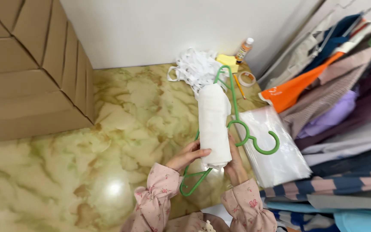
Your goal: Removing garments from hangers and folding them on a work surface
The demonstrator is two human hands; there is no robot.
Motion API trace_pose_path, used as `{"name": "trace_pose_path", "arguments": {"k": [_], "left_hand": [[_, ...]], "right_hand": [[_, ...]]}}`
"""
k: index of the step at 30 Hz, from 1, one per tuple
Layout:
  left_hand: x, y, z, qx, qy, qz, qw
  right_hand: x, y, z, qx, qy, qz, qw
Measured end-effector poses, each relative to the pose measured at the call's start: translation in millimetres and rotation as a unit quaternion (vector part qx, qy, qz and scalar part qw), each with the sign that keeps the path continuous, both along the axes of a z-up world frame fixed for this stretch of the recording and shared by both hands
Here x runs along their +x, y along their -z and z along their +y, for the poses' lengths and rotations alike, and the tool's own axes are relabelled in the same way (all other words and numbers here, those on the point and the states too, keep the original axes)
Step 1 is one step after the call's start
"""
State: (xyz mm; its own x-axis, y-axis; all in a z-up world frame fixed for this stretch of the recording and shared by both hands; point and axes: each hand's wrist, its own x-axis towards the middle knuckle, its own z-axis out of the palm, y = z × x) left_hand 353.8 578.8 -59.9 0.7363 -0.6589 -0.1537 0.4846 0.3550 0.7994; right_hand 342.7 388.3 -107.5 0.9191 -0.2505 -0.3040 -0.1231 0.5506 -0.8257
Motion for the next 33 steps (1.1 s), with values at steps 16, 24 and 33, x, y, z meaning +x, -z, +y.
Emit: {"name": "trace_pose_path", "arguments": {"k": [16, 24, 33], "left_hand": [[-127, 50, -160, -0.131, -0.037, 0.314, 0.940], [-170, 76, -186, -0.228, -0.038, 0.344, 0.910], [-189, 73, -186, -0.362, -0.014, 0.317, 0.876]], "right_hand": [[-193, -64, -150, -0.167, 0.142, -0.115, 0.969], [-275, -41, -189, -0.178, 0.142, -0.103, 0.968], [-343, -4, -250, -0.241, 0.238, -0.044, 0.940]]}}
